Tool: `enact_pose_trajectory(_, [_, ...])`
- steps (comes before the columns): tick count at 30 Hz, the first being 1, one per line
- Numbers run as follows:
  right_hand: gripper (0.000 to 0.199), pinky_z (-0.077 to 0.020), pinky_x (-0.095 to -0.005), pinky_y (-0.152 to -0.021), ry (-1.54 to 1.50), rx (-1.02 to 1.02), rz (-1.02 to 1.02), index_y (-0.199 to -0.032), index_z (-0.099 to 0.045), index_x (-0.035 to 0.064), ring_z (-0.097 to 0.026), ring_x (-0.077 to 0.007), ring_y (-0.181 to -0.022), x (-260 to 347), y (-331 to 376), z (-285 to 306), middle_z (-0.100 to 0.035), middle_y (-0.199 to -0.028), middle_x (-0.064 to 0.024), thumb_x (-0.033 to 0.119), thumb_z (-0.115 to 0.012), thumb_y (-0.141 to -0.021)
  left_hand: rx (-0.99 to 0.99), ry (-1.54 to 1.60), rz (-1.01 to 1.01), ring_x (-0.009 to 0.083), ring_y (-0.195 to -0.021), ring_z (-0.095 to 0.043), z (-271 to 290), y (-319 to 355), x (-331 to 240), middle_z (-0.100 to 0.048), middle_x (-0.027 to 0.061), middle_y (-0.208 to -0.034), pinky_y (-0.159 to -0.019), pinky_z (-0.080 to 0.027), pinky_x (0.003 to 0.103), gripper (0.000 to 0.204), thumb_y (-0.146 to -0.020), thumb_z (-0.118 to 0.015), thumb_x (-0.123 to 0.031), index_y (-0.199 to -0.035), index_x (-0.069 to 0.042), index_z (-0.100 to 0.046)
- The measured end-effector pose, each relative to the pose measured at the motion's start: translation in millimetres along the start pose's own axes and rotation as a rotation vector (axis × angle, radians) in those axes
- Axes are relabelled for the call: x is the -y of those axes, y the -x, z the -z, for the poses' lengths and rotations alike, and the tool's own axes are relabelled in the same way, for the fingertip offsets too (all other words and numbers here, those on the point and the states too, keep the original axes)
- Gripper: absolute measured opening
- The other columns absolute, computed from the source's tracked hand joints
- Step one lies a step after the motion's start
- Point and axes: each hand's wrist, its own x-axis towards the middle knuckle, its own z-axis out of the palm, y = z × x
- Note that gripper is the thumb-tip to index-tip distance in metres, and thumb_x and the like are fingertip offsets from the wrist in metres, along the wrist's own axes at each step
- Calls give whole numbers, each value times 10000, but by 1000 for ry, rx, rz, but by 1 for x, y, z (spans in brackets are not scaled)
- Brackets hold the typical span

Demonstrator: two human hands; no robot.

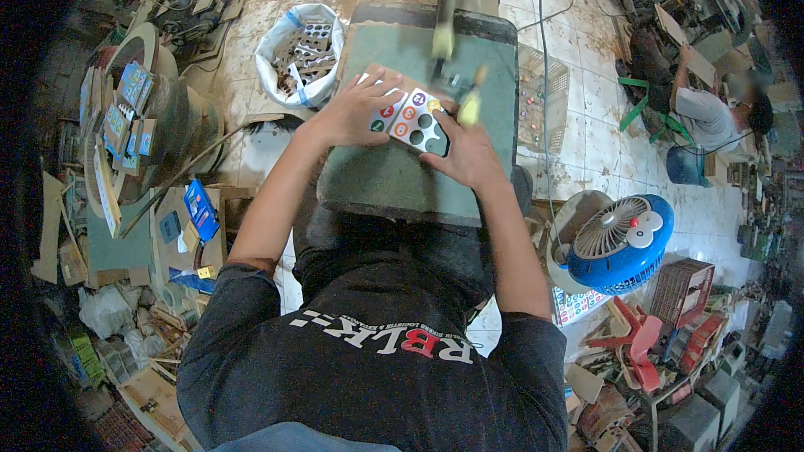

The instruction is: The person cuts number puzzle pieces from wooden boards using a scroll saw machine.

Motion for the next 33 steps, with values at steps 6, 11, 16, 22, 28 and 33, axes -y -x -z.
enact_pose_trajectory(6, [829, -458, -465, -1189, 48, -144, 129, -1493, -591, 52, -531, -402, -1405, -4, 5, -12, -538, -1538, -179, 307, -923, -778, 6, 4, -32, 369, -1617, -304, 4, 0, 1, -379, 97, -1740, -1312, -269, 553, 850, -783, -865, -319, -1553, -108, -571])
enact_pose_trajectory(11, [824, -445, -461, -1201, 15, -43, 38, -1485, -599, 55, -516, -391, -1416, 3, 2, -5, -539, -1537, -171, 312, -927, -774, 6, 18, -18, 371, -1607, -323, 4, 2, 2, -394, 91, -1734, -1310, -270, 536, 852, -774, -864, -314, -1548, -106, -576])
enact_pose_trajectory(16, [821, -463, -453, -1186, 46, -92, 104, -1479, -610, 58, -540, -379, -1392, -4, 0, -8, -550, -1518, -171, 295, -936, -764, -1, 25, -35, 385, -1611, -309, 2, 0, 5, -395, 94, -1733, -1316, -260, 538, 853, -777, -860, -314, -1553, -105, -574])
enact_pose_trajectory(22, [806, -480, -443, -1167, 17, -124, 76, -1458, -626, 54, -554, -371, -1378, -3, -1, -11, -557, -1497, -174, 296, -943, -757, 10, 57, -33, 378, -1621, -291, 5, -5, 8, -387, 100, -1737, -1328, -235, 554, 846, -774, -860, -296, -1546, -96, -579])
enact_pose_trajectory(28, [801, -492, -451, -1150, 29, -186, 72, -1450, -628, 52, -567, -380, -1363, 0, -2, -15, -564, -1503, -177, 323, -945, -766, 31, 51, -42, 384, -1629, -270, 9, -11, 10, -374, 93, -1744, -1338, -217, 557, 855, -782, -881, -262, -1563, -106, -569])
enact_pose_trajectory(33, [801, -478, -454, -1163, 74, -159, -30, -1437, -633, 56, -540, -386, -1393, 14, 1, -15, -558, -1511, -172, 344, -950, -761, 60, 13, -48, 386, -1631, -259, 9, -10, 13, -369, 67, -1747, -1336, -218, 579, 813, -824, -864, -264, -1569, -139, -564])
